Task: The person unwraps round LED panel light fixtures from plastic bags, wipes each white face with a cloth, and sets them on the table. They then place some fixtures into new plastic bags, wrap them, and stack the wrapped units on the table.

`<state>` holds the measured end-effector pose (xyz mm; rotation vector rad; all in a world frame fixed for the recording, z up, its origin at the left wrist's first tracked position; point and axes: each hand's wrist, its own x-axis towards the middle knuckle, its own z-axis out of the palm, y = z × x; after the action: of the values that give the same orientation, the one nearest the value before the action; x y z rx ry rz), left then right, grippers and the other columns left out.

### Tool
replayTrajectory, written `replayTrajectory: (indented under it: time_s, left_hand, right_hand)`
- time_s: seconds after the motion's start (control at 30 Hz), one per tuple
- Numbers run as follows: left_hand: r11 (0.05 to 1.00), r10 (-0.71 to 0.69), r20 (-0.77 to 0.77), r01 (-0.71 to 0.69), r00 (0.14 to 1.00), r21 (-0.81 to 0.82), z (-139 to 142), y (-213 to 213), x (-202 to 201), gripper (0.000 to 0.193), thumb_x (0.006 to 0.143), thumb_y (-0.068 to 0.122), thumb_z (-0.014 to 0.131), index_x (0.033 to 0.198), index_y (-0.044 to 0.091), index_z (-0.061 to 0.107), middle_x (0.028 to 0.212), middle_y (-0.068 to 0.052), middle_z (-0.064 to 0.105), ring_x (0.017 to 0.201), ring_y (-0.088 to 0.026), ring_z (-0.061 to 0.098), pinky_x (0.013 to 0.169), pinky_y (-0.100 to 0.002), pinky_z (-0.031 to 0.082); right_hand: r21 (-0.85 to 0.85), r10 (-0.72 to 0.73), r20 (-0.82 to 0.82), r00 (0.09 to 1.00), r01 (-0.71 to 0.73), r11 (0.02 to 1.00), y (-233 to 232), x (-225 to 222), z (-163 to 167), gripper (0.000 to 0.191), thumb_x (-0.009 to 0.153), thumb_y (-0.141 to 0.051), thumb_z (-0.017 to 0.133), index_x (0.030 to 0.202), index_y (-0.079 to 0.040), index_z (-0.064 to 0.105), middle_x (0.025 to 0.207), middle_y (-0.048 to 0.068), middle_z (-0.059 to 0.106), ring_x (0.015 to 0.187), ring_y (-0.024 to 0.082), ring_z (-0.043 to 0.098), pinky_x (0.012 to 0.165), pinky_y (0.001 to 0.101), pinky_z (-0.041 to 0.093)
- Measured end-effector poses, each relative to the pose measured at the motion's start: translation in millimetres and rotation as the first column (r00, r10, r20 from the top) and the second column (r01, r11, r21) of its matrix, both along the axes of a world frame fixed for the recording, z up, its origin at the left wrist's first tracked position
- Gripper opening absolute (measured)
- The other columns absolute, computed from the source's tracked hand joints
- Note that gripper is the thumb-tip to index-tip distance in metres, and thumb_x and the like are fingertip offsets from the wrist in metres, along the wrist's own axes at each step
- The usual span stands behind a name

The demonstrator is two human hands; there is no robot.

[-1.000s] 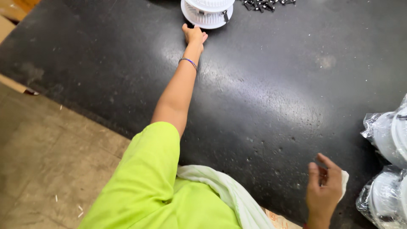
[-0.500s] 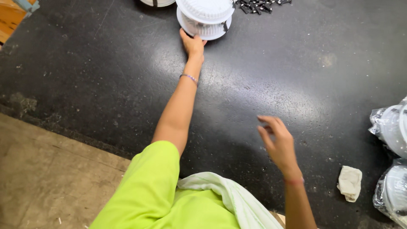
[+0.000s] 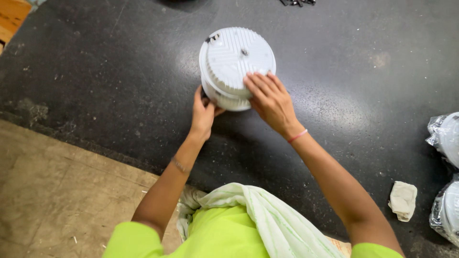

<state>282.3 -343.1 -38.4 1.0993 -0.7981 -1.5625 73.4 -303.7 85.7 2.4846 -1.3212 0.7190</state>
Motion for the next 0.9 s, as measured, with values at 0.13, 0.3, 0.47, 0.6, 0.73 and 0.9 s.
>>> replayTrajectory:
  time_s: [0.13,0.3,0.47,0.6,0.73,0.9]
  left_hand:
    - [0.998,-0.056,0.072,0.057,0.996,-0.012,-2,44,34,0.059,0.099,-0.001,0.055,0.152,0.006,0.032,0.129,-0.014,0.056,0.11,-0.019,0.065,0.087,-0.036,0.065]
    - [0.962,0.1,0.199,-0.044,0.975,-0.269,17,16,63,0.034,0.111,0.014,0.053,0.141,-0.001,0.058,0.13,-0.009,0.06,0.108,-0.017,0.064,0.089,-0.028,0.057]
    - [0.964,0.01,0.102,0.017,0.995,-0.264,35,-4,61,0.031,0.103,0.014,0.064,0.132,0.0,0.062,0.117,-0.005,0.067,0.103,-0.013,0.063,0.086,-0.029,0.057]
    - [0.993,0.008,0.082,0.001,0.997,-0.12,42,-4,63,0.024,0.1,0.016,0.064,0.121,0.005,0.063,0.113,-0.003,0.065,0.101,-0.012,0.064,0.078,-0.032,0.059]
    - [0.996,0.003,0.267,0.022,0.964,-0.091,46,-11,64,0.02,0.099,0.018,0.065,0.112,0.004,0.059,0.108,-0.006,0.063,0.096,-0.014,0.065,0.074,-0.035,0.065]
    - [0.979,-0.075,0.257,0.121,0.963,-0.167,60,-12,56,0.02,0.099,0.015,0.065,0.11,0.001,0.056,0.107,-0.008,0.063,0.092,-0.016,0.069,0.069,-0.036,0.066]
  right_hand:
    - [-0.016,0.058,-0.013,0.998,-0.058,0.998,45,5,-9,0.05,0.092,-0.016,0.079,0.14,-0.01,0.064,0.142,0.006,0.065,0.133,0.022,0.06,0.119,0.0426,0.043]
    - [-0.065,0.071,-0.056,0.996,-0.075,0.995,65,12,-13,0.044,0.095,-0.019,0.077,0.138,-0.013,0.067,0.14,0.002,0.067,0.129,0.02,0.063,0.116,0.0409,0.045]
    - [-0.057,0.072,-0.069,0.995,-0.076,0.995,69,12,-11,0.045,0.094,-0.019,0.076,0.137,-0.012,0.067,0.139,0.003,0.067,0.126,0.02,0.065,0.114,0.0411,0.047]
    - [-0.052,0.061,-0.087,0.994,-0.066,0.996,78,1,-14,0.046,0.092,-0.019,0.077,0.136,-0.011,0.067,0.136,0.005,0.069,0.125,0.021,0.065,0.114,0.0421,0.048]
    - [-0.08,0.057,-0.072,0.996,-0.062,0.995,89,-21,-16,0.052,0.088,-0.023,0.081,0.136,-0.011,0.066,0.135,0.007,0.07,0.125,0.023,0.066,0.115,0.0456,0.048]
    - [-0.063,-0.211,0.238,0.948,0.232,0.971,109,-54,-13,0.048,0.094,-0.014,0.08,0.138,-0.003,0.065,0.122,0.016,0.072,0.107,0.026,0.072,0.095,0.0397,0.058]
